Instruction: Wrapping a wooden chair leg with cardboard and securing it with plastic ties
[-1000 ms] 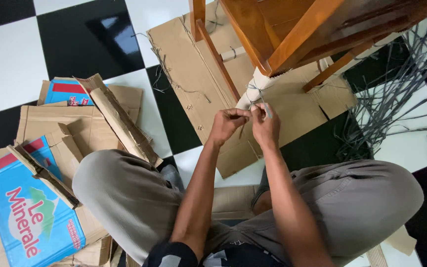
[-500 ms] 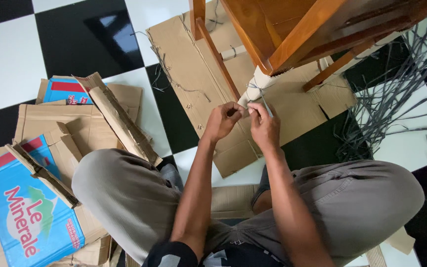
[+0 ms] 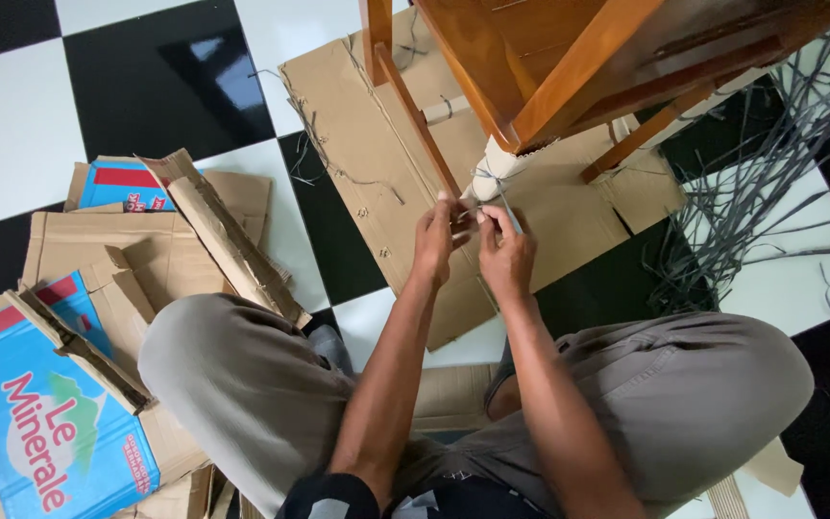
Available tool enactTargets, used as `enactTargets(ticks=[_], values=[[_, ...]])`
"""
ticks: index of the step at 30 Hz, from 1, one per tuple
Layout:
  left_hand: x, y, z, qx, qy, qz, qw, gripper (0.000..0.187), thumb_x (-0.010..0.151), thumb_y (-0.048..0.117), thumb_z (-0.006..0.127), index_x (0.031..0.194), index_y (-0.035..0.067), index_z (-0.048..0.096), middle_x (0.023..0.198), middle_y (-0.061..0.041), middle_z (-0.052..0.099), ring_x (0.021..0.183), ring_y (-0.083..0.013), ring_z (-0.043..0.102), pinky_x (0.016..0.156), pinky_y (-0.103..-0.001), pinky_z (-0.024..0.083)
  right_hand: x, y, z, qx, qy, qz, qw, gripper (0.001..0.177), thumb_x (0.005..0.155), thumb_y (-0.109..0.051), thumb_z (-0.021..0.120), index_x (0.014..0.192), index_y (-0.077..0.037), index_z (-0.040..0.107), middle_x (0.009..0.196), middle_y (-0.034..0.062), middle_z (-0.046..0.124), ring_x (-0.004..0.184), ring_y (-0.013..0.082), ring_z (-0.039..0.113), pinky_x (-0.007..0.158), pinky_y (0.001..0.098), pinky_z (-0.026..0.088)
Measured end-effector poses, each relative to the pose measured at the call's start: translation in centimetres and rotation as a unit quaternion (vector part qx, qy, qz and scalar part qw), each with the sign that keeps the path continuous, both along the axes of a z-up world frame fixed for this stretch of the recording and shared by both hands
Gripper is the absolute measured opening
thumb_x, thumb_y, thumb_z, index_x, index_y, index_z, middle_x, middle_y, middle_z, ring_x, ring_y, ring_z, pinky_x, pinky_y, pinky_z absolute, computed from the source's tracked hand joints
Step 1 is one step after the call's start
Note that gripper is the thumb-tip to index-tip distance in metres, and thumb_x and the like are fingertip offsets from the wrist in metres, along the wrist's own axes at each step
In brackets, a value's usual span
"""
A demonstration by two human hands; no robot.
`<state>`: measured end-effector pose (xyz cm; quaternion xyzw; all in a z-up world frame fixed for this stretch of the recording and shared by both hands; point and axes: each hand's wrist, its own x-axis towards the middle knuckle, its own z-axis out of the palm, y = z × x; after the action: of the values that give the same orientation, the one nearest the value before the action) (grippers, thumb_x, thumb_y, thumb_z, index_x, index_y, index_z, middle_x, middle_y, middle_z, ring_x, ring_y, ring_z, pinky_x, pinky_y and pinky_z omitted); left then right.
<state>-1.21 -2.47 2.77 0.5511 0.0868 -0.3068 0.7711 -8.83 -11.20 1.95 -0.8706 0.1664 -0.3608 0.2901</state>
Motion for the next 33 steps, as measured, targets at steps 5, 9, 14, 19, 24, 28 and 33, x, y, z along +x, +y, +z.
enactTargets(ticks=[5, 9, 14, 19, 24, 28, 33], values=[[0.6, -1.3, -4.4, 0.024, -0.025, -0.031, 0.999, 0.023, 0.088, 0.036, 0.075, 0.086, 0.014, 0.070, 0.080, 0.001, 0.069, 0.076, -0.0134, 0.069, 0.071, -0.032, 0.057, 0.0, 0.3, 0.1, 0.027, 0.007, -0.009, 1.000, 0.011, 0.095, -0.009, 0.072, 0.104, -0.015, 0.074, 0.080, 0.0133, 0.070, 0.074, 0.0392, 0.073, 0.065, 0.0436, 0.058], [1.7, -1.6, -5.9, 0.035, -0.038, -0.038, 0.998, 0.016, 0.081, 0.027, 0.077, 0.080, 0.013, 0.070, 0.072, 0.001, 0.066, 0.067, -0.0112, 0.066, 0.061, -0.027, 0.055, 0.0, 0.1, -0.3, 0.045, 0.013, -0.018, 0.999, 0.010, 0.094, -0.008, 0.071, 0.101, -0.014, 0.074, 0.076, 0.0149, 0.072, 0.073, 0.0385, 0.074, 0.064, 0.0411, 0.057], [1.3, -1.8, -4.6, 0.024, -0.065, -0.025, 0.997, 0.015, 0.084, 0.023, 0.075, 0.079, 0.009, 0.070, 0.070, -0.002, 0.063, 0.064, -0.0117, 0.065, 0.057, -0.021, 0.049, 0.4, 0.8, 0.5, 0.086, -0.002, -0.058, 0.995, 0.011, 0.089, -0.006, 0.074, 0.098, -0.012, 0.075, 0.078, 0.0177, 0.072, 0.075, 0.0408, 0.073, 0.062, 0.0444, 0.057], [0.1, -1.6, -2.4, 0.028, -0.070, -0.004, 0.997, 0.020, 0.087, 0.026, 0.074, 0.081, 0.008, 0.068, 0.073, -0.001, 0.064, 0.068, -0.0107, 0.066, 0.062, -0.021, 0.050, 0.6, 0.6, 0.4, 0.126, -0.011, -0.084, 0.988, 0.015, 0.087, -0.010, 0.077, 0.099, -0.014, 0.071, 0.078, 0.0155, 0.072, 0.074, 0.0375, 0.074, 0.062, 0.0455, 0.058], [-0.6, -1.5, -0.1, 0.015, -0.087, 0.017, 0.996, 0.018, 0.089, 0.022, 0.072, 0.080, 0.007, 0.066, 0.072, -0.002, 0.061, 0.067, -0.0110, 0.062, 0.059, -0.019, 0.045, 0.7, 0.8, 1.9, 0.027, -0.019, -0.040, 0.999, 0.015, 0.090, -0.003, 0.070, 0.100, -0.013, 0.073, 0.078, 0.0130, 0.072, 0.075, 0.0382, 0.072, 0.061, 0.0434, 0.057], [-0.6, -1.6, -0.8, 0.022, -0.095, 0.024, 0.995, 0.018, 0.089, 0.022, 0.071, 0.079, 0.008, 0.066, 0.071, -0.002, 0.062, 0.068, -0.0105, 0.060, 0.060, -0.020, 0.045, 0.4, 0.8, 1.0, -0.068, 0.000, -0.046, 0.997, 0.017, 0.093, -0.005, 0.068, 0.102, -0.019, 0.073, 0.073, 0.0004, 0.075, 0.074, 0.0243, 0.071, 0.072, 0.0363, 0.059], [-0.4, -1.7, -2.6, 0.061, -0.114, 0.023, 0.991, 0.023, 0.089, 0.027, 0.074, 0.084, 0.005, 0.072, 0.074, -0.005, 0.067, 0.071, -0.0142, 0.062, 0.065, -0.027, 0.050, 0.5, 0.1, -1.3, -0.100, -0.013, -0.022, 0.995, 0.021, 0.095, -0.001, 0.065, 0.109, -0.014, 0.071, 0.085, 0.0089, 0.075, 0.084, 0.0348, 0.070, 0.083, 0.0479, 0.054]])
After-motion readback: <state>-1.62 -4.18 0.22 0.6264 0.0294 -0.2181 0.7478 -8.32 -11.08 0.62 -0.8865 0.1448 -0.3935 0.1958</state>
